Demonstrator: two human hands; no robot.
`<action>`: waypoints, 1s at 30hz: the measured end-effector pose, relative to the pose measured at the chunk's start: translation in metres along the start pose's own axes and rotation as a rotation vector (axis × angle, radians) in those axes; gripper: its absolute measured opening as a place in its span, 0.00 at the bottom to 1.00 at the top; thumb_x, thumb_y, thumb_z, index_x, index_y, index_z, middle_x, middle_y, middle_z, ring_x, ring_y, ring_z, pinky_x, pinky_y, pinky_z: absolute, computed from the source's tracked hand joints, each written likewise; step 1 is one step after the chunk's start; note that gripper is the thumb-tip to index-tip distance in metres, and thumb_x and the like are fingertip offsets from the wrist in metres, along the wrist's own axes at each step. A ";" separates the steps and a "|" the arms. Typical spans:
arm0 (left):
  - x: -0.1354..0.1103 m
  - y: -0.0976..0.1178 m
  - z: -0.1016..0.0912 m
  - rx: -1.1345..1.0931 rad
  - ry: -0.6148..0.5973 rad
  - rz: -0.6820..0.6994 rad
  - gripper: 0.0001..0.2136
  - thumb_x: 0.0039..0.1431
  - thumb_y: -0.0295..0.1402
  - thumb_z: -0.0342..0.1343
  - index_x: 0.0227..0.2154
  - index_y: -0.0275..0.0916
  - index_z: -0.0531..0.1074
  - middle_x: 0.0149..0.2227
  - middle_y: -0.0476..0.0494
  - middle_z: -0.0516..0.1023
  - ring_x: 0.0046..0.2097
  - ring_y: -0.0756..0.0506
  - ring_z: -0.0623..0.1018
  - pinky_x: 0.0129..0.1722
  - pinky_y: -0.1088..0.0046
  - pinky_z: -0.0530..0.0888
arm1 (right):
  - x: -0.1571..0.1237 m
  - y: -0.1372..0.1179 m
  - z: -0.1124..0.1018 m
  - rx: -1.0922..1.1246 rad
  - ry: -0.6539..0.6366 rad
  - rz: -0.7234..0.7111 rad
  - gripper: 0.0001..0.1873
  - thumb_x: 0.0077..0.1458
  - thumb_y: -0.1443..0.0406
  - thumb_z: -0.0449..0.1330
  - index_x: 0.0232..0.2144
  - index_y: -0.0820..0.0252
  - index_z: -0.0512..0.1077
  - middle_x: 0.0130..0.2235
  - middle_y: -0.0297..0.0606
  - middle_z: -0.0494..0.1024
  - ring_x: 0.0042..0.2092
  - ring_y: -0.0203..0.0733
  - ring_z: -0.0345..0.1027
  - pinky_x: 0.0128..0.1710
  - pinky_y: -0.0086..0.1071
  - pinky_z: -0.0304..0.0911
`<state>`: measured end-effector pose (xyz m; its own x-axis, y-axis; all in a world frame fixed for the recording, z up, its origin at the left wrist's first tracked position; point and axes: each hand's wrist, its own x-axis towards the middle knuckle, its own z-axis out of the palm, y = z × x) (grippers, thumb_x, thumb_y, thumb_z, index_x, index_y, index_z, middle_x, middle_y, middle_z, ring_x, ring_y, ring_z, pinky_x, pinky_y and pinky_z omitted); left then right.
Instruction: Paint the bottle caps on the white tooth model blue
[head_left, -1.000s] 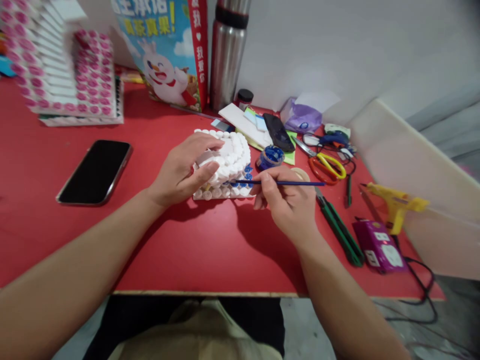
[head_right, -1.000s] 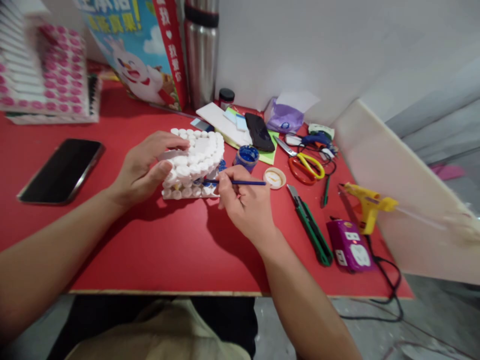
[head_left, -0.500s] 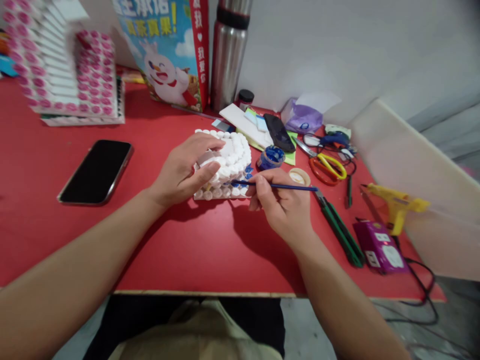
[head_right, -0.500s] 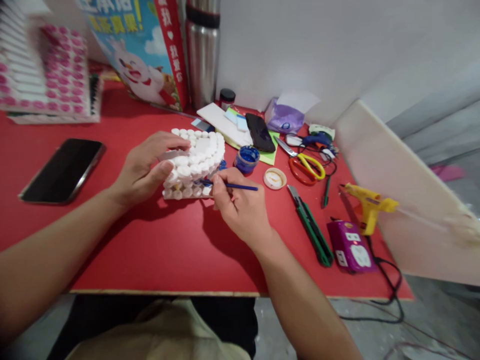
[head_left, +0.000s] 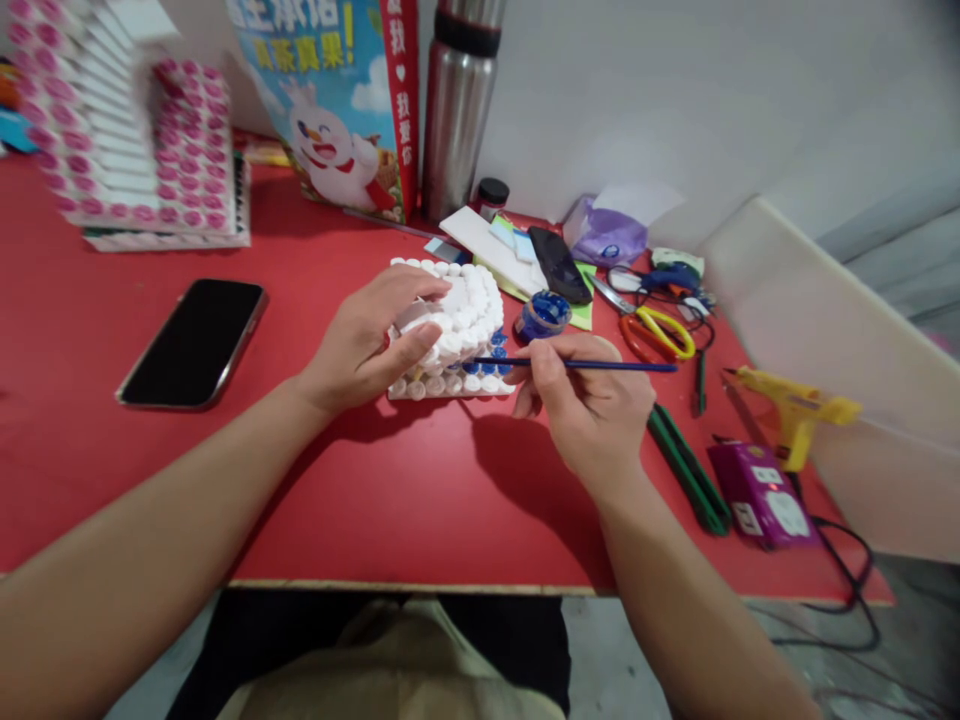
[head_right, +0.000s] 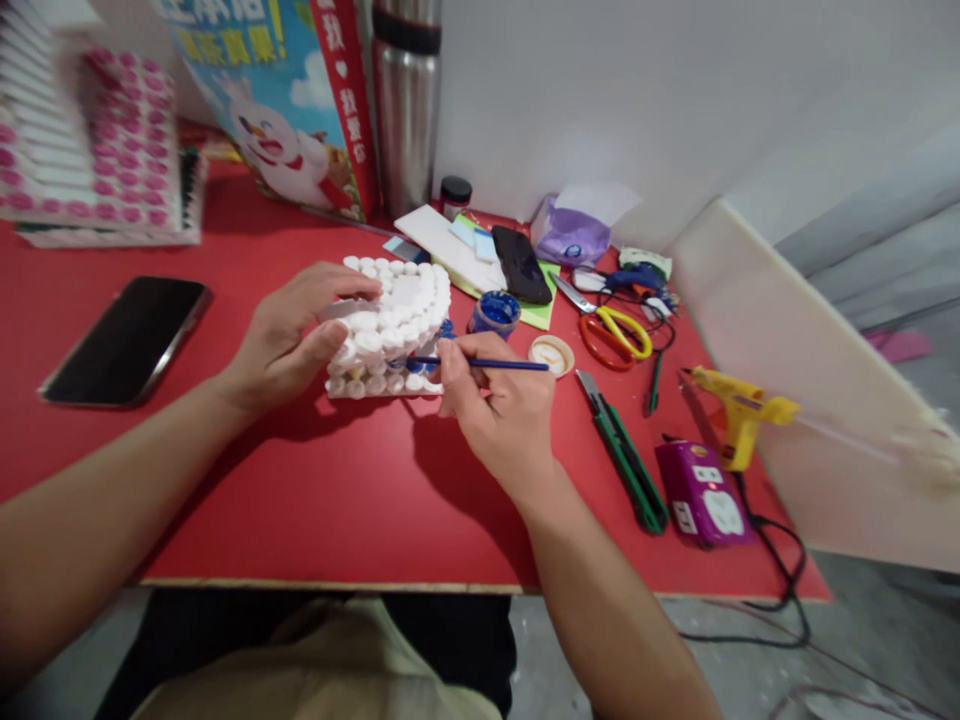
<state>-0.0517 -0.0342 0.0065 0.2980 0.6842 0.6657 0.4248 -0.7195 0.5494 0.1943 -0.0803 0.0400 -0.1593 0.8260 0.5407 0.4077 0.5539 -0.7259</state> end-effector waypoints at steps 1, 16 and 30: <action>0.000 0.000 0.000 0.002 -0.001 -0.005 0.25 0.74 0.53 0.49 0.55 0.38 0.77 0.55 0.33 0.82 0.59 0.35 0.79 0.63 0.52 0.74 | 0.000 0.000 0.000 -0.020 0.001 -0.020 0.11 0.72 0.63 0.60 0.34 0.58 0.76 0.23 0.29 0.80 0.20 0.33 0.75 0.21 0.27 0.65; 0.002 0.002 -0.001 0.033 -0.024 -0.048 0.28 0.72 0.56 0.47 0.54 0.38 0.78 0.56 0.33 0.82 0.59 0.34 0.79 0.64 0.52 0.74 | -0.001 -0.001 0.006 -0.113 -0.046 -0.111 0.13 0.71 0.65 0.61 0.32 0.57 0.76 0.23 0.29 0.81 0.20 0.31 0.73 0.24 0.26 0.68; 0.001 0.000 -0.001 0.015 -0.020 -0.033 0.26 0.73 0.54 0.48 0.54 0.38 0.78 0.55 0.33 0.81 0.58 0.34 0.79 0.64 0.51 0.73 | 0.000 0.001 0.002 -0.068 -0.024 -0.066 0.13 0.72 0.64 0.60 0.32 0.58 0.77 0.22 0.31 0.81 0.19 0.33 0.73 0.22 0.28 0.65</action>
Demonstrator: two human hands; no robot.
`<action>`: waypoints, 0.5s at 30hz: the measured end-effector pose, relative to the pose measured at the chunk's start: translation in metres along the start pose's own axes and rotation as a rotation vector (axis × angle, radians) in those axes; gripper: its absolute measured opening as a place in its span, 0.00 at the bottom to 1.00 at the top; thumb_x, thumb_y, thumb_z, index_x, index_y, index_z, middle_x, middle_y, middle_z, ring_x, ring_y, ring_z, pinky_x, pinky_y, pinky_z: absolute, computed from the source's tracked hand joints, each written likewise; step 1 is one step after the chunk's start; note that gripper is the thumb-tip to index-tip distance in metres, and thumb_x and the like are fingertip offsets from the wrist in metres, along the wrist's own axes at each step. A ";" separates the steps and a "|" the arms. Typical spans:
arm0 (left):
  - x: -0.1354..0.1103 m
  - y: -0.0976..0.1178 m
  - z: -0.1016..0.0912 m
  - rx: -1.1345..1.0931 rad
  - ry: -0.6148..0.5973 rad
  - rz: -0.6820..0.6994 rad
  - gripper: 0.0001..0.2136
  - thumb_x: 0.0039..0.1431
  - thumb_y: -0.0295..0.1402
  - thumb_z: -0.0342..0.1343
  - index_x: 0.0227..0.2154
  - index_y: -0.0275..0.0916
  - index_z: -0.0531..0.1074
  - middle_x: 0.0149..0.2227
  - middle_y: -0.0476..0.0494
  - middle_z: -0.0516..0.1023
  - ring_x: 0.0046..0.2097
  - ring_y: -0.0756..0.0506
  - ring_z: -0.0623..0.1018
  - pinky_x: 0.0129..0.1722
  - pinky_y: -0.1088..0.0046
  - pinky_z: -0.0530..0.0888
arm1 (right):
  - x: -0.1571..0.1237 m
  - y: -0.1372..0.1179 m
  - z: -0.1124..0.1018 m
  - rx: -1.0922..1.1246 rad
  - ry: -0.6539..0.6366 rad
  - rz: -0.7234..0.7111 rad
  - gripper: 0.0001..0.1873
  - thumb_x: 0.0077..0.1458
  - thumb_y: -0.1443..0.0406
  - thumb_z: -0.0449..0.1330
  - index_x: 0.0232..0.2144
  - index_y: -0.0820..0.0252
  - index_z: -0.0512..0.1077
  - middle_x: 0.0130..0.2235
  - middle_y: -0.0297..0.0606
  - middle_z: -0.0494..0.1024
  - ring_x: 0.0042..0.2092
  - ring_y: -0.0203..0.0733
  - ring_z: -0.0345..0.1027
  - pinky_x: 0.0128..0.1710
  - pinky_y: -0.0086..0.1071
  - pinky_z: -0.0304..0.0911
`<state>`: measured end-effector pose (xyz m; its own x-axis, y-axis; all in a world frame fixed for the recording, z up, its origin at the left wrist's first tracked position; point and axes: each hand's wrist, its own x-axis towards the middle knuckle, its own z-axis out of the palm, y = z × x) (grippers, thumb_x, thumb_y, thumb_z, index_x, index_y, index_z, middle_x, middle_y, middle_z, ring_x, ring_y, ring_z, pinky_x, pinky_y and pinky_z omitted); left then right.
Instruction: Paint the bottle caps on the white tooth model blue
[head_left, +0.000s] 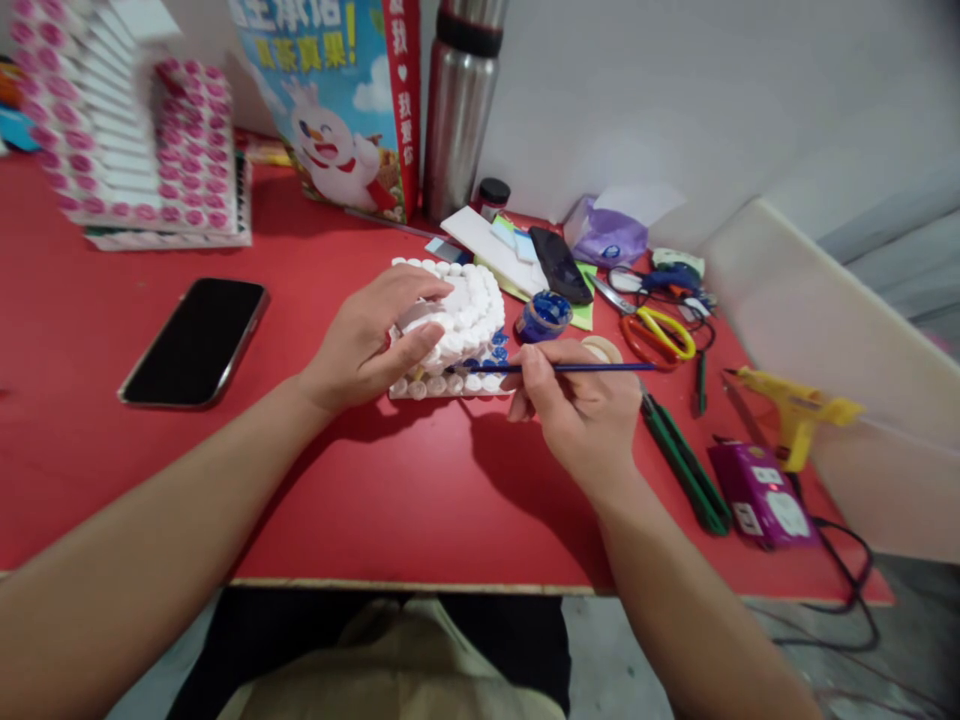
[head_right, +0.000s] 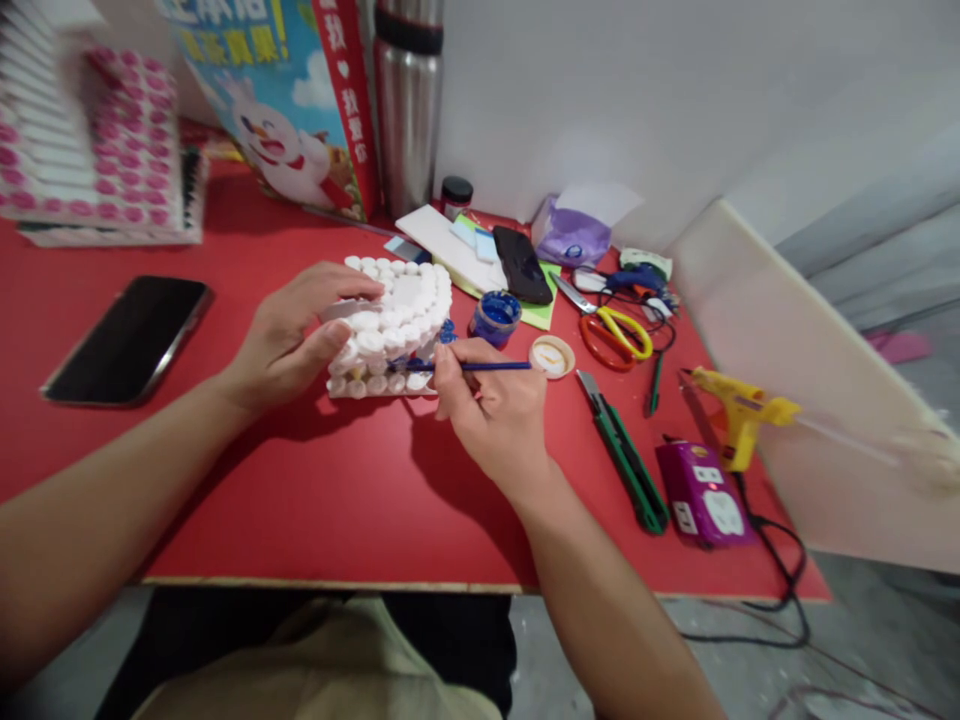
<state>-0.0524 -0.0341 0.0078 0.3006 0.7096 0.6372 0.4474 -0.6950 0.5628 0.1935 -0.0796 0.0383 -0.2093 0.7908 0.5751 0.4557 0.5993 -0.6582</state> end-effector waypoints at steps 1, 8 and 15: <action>0.000 0.000 0.000 0.005 -0.004 -0.006 0.26 0.72 0.55 0.48 0.54 0.38 0.78 0.55 0.33 0.81 0.58 0.34 0.79 0.64 0.51 0.73 | 0.000 0.001 0.000 0.000 0.000 0.017 0.14 0.72 0.63 0.60 0.32 0.58 0.77 0.22 0.31 0.81 0.19 0.33 0.73 0.22 0.28 0.65; 0.000 -0.001 0.000 -0.004 -0.003 0.002 0.25 0.72 0.53 0.49 0.54 0.39 0.77 0.56 0.33 0.81 0.59 0.34 0.79 0.64 0.50 0.74 | -0.002 -0.001 -0.003 -0.004 0.070 0.065 0.13 0.72 0.61 0.60 0.33 0.57 0.76 0.22 0.30 0.80 0.19 0.34 0.73 0.20 0.28 0.64; 0.000 0.000 0.000 0.003 -0.007 -0.013 0.26 0.72 0.55 0.48 0.54 0.38 0.78 0.56 0.32 0.81 0.58 0.34 0.79 0.64 0.51 0.74 | 0.000 -0.001 -0.003 -0.080 0.024 -0.018 0.13 0.72 0.64 0.60 0.32 0.57 0.76 0.23 0.30 0.80 0.20 0.33 0.73 0.22 0.30 0.65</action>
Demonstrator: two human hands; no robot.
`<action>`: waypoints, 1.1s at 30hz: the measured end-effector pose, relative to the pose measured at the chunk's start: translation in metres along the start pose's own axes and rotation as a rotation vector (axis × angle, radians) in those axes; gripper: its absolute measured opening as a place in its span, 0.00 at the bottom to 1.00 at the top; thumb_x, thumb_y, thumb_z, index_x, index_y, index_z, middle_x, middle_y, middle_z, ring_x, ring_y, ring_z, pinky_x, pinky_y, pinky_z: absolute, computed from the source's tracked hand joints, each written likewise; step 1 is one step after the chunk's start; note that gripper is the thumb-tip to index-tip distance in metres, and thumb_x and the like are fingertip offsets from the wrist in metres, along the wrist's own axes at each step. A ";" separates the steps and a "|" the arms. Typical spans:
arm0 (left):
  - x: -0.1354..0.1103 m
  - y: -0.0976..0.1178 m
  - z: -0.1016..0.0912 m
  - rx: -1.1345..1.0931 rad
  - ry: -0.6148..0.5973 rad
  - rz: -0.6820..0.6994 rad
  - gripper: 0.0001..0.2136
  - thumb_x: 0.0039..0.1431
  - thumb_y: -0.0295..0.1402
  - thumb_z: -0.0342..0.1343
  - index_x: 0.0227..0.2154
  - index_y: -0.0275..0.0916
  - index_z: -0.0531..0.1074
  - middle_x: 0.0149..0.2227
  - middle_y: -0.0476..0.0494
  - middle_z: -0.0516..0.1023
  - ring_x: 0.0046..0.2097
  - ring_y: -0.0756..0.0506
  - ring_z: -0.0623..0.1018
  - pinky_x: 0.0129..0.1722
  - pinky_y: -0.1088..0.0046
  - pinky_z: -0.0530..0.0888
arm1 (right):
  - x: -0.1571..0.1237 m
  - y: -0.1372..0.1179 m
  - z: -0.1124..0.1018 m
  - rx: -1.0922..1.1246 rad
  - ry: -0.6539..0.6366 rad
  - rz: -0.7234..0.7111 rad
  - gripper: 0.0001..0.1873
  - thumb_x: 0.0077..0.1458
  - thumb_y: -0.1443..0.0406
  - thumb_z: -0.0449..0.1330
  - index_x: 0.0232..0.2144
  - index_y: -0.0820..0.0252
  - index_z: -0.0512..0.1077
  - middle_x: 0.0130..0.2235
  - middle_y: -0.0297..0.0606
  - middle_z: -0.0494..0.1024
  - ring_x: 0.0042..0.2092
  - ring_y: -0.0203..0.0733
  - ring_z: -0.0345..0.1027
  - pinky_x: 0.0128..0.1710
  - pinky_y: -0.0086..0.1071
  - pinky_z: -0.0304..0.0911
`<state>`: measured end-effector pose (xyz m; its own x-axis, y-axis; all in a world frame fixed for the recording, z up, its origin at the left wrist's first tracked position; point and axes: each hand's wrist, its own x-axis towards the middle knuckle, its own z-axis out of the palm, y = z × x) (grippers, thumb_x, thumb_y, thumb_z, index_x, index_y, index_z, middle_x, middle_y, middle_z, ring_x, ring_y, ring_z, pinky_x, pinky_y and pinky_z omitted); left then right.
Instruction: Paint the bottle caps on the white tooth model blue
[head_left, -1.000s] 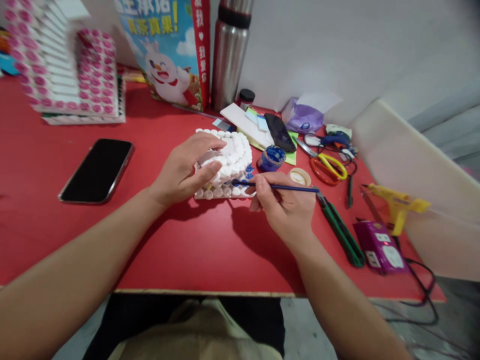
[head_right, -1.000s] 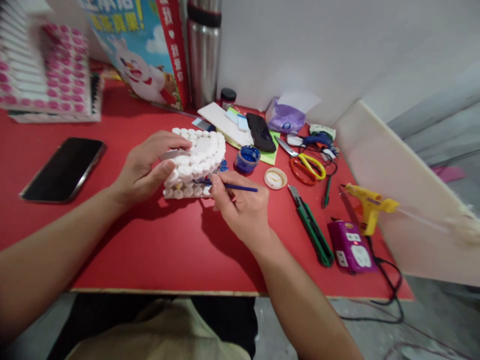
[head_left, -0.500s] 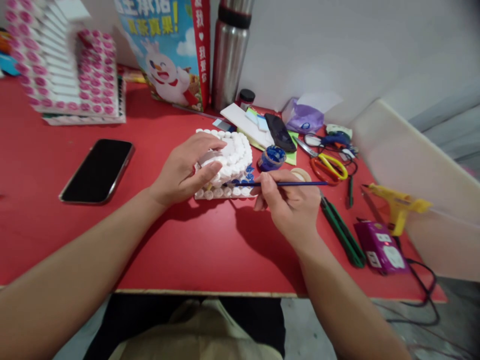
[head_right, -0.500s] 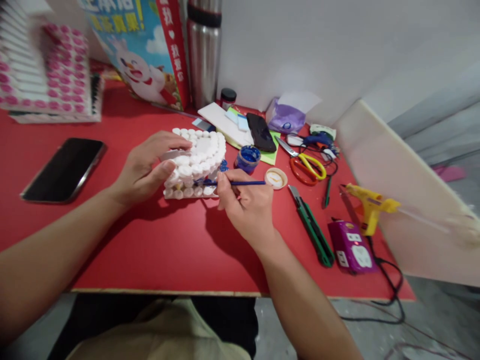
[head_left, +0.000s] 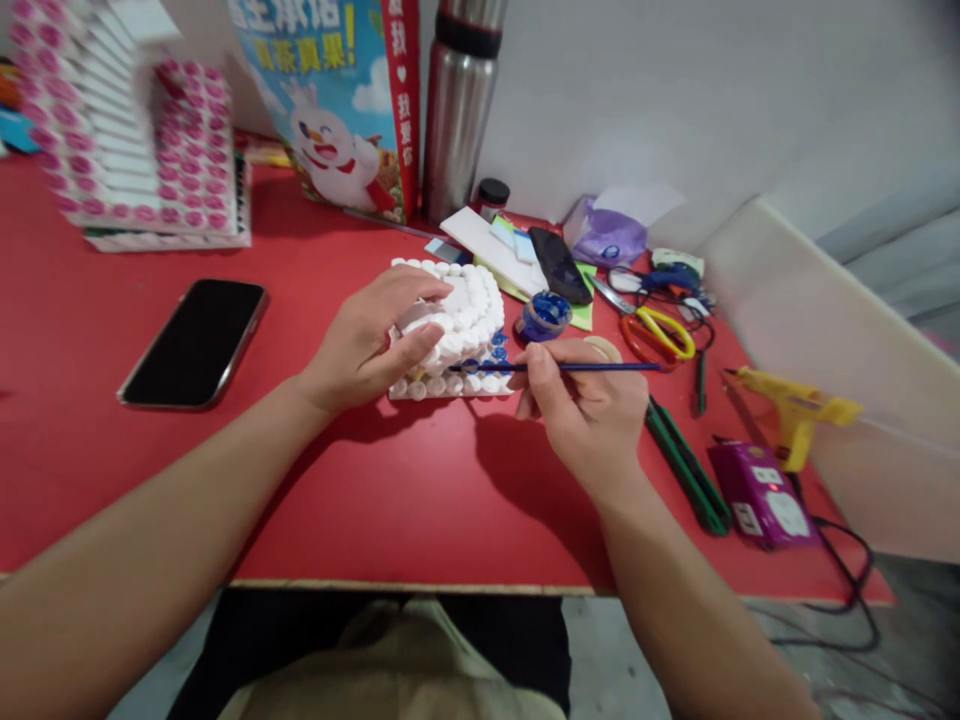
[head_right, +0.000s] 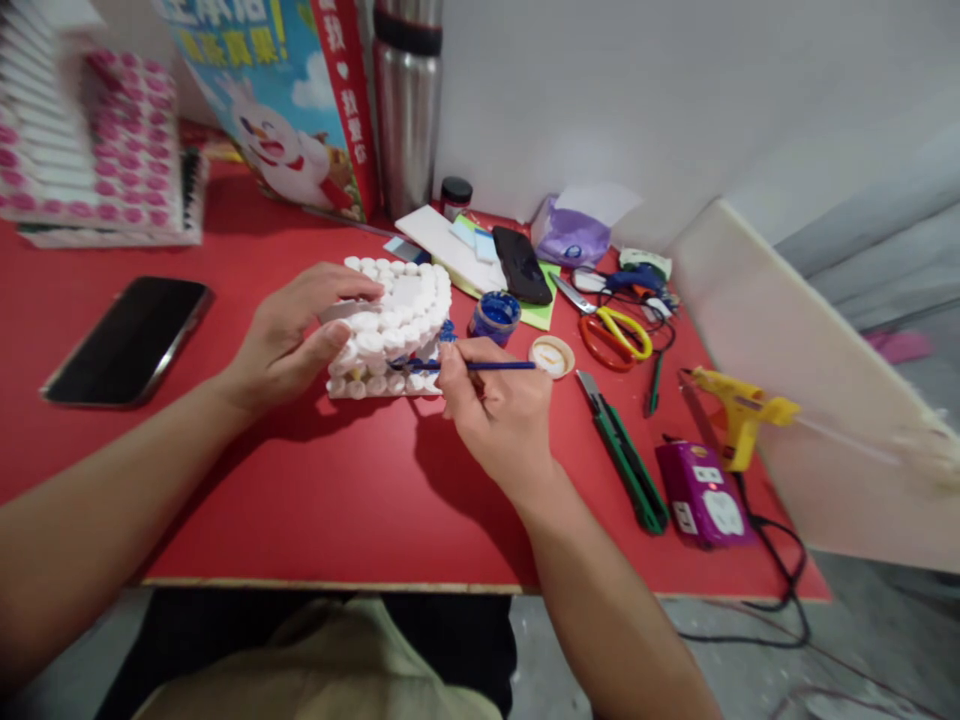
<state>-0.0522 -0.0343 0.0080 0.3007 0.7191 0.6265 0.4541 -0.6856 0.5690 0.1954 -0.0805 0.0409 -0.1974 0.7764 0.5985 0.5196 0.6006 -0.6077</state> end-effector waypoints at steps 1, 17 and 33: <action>0.000 0.000 0.000 0.002 -0.006 -0.007 0.27 0.72 0.56 0.48 0.54 0.38 0.78 0.56 0.32 0.81 0.58 0.34 0.79 0.64 0.51 0.73 | 0.000 0.000 0.000 -0.012 0.010 0.014 0.14 0.72 0.63 0.59 0.32 0.57 0.76 0.23 0.31 0.81 0.19 0.33 0.72 0.22 0.30 0.64; 0.000 0.000 0.000 -0.006 -0.003 0.001 0.26 0.73 0.55 0.48 0.54 0.39 0.77 0.56 0.33 0.81 0.58 0.35 0.79 0.64 0.52 0.74 | 0.000 0.002 0.000 0.084 0.020 0.050 0.12 0.73 0.63 0.59 0.35 0.57 0.76 0.25 0.31 0.81 0.21 0.33 0.74 0.21 0.29 0.65; -0.001 -0.001 0.001 -0.035 0.020 0.048 0.24 0.74 0.52 0.50 0.54 0.38 0.78 0.55 0.32 0.81 0.59 0.34 0.79 0.64 0.52 0.73 | 0.001 0.008 0.006 0.111 -0.083 -0.035 0.09 0.72 0.65 0.59 0.38 0.58 0.77 0.28 0.31 0.82 0.26 0.34 0.79 0.27 0.28 0.70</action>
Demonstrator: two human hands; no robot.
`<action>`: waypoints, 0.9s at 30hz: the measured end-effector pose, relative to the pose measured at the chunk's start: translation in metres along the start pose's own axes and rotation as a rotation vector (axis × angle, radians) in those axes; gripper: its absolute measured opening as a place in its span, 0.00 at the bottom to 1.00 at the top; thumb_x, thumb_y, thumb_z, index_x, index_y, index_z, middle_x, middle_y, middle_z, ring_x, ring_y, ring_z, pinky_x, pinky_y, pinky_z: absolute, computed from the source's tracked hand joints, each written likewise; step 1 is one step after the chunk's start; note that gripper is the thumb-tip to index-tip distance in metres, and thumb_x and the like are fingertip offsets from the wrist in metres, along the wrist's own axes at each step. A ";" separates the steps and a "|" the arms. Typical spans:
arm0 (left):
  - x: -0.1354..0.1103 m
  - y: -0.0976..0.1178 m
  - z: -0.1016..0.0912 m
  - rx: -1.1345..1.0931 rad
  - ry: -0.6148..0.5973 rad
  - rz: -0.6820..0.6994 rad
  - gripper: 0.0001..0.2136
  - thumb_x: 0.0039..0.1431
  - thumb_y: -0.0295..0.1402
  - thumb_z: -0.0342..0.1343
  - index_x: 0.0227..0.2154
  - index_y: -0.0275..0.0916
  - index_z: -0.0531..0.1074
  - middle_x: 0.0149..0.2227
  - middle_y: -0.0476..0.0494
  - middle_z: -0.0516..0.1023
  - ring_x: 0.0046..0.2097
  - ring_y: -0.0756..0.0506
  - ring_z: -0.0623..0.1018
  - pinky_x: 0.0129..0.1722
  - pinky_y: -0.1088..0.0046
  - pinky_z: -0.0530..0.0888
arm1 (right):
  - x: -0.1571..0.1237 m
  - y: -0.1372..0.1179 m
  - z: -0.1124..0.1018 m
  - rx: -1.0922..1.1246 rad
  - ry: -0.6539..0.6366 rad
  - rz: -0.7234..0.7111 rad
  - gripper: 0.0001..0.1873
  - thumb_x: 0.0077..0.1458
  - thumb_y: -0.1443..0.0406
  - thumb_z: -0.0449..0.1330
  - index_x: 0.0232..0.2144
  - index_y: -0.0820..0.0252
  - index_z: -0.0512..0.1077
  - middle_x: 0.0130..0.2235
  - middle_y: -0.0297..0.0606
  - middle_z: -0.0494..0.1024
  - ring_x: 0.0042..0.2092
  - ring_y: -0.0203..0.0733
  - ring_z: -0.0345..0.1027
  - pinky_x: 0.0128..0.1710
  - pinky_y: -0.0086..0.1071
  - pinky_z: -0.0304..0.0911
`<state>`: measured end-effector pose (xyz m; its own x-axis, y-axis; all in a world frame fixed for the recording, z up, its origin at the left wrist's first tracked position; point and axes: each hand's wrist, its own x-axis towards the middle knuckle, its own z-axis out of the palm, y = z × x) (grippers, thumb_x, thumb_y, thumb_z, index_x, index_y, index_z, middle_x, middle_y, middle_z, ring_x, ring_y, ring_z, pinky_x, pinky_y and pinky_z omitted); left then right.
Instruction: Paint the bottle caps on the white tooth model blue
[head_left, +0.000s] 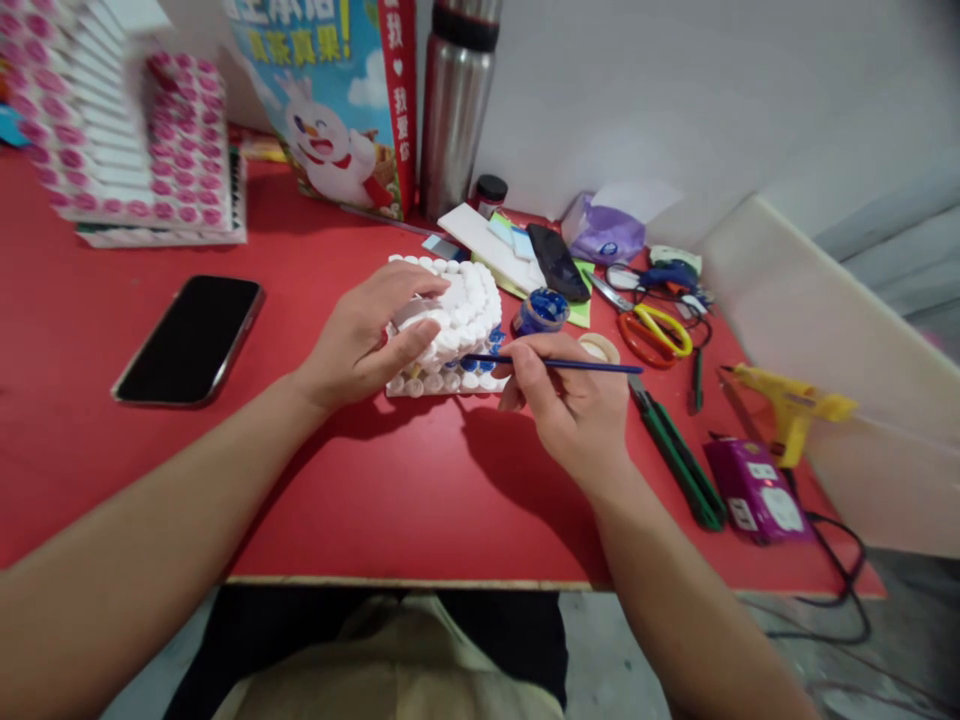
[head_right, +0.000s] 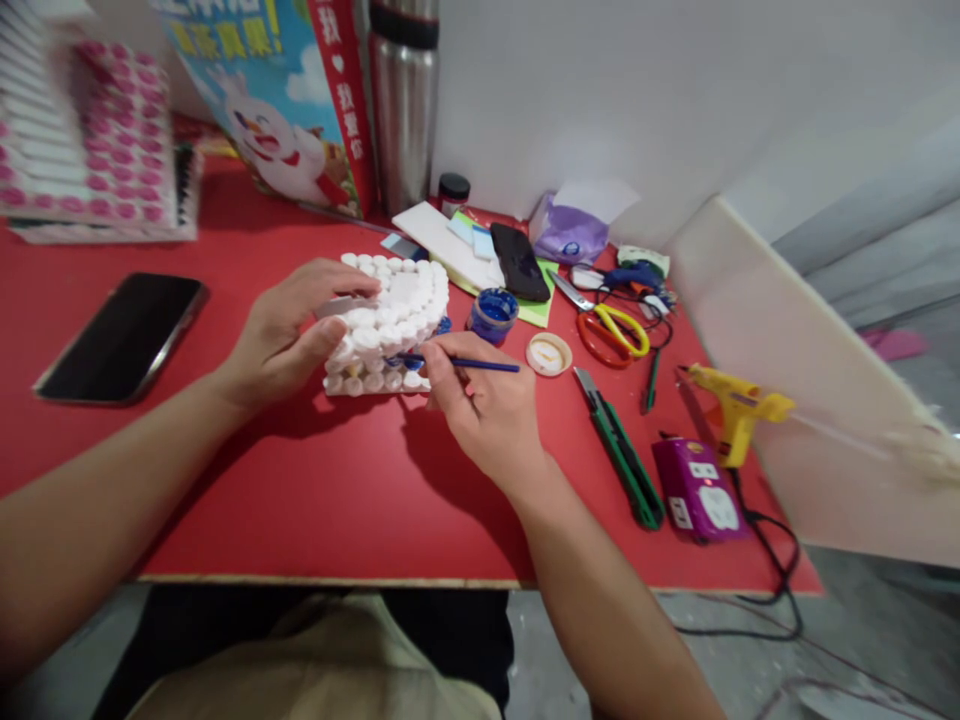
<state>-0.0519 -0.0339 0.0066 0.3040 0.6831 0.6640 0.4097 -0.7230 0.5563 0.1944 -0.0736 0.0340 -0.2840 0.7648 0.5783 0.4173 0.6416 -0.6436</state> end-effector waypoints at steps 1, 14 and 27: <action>0.000 0.000 0.000 0.002 0.000 -0.005 0.24 0.73 0.52 0.49 0.54 0.38 0.78 0.55 0.32 0.81 0.59 0.34 0.79 0.64 0.52 0.73 | 0.000 0.001 0.000 -0.002 -0.011 -0.009 0.08 0.72 0.65 0.59 0.39 0.58 0.77 0.29 0.32 0.83 0.28 0.35 0.80 0.28 0.28 0.71; 0.001 0.001 -0.001 0.041 -0.020 -0.040 0.27 0.72 0.56 0.47 0.54 0.37 0.77 0.55 0.32 0.82 0.58 0.35 0.79 0.63 0.52 0.74 | 0.001 -0.001 -0.002 -0.119 -0.003 -0.063 0.07 0.72 0.66 0.59 0.40 0.58 0.77 0.31 0.35 0.85 0.33 0.37 0.82 0.32 0.30 0.72; 0.001 0.000 -0.001 0.018 -0.014 -0.023 0.25 0.73 0.53 0.49 0.54 0.38 0.77 0.55 0.33 0.82 0.58 0.34 0.79 0.64 0.51 0.74 | 0.000 -0.003 -0.019 0.098 0.237 0.112 0.13 0.71 0.64 0.59 0.33 0.57 0.79 0.24 0.30 0.79 0.20 0.32 0.72 0.20 0.28 0.67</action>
<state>-0.0521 -0.0338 0.0074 0.3062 0.7008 0.6443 0.4323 -0.7053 0.5618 0.2096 -0.0767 0.0460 -0.0261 0.8037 0.5945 0.3458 0.5652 -0.7490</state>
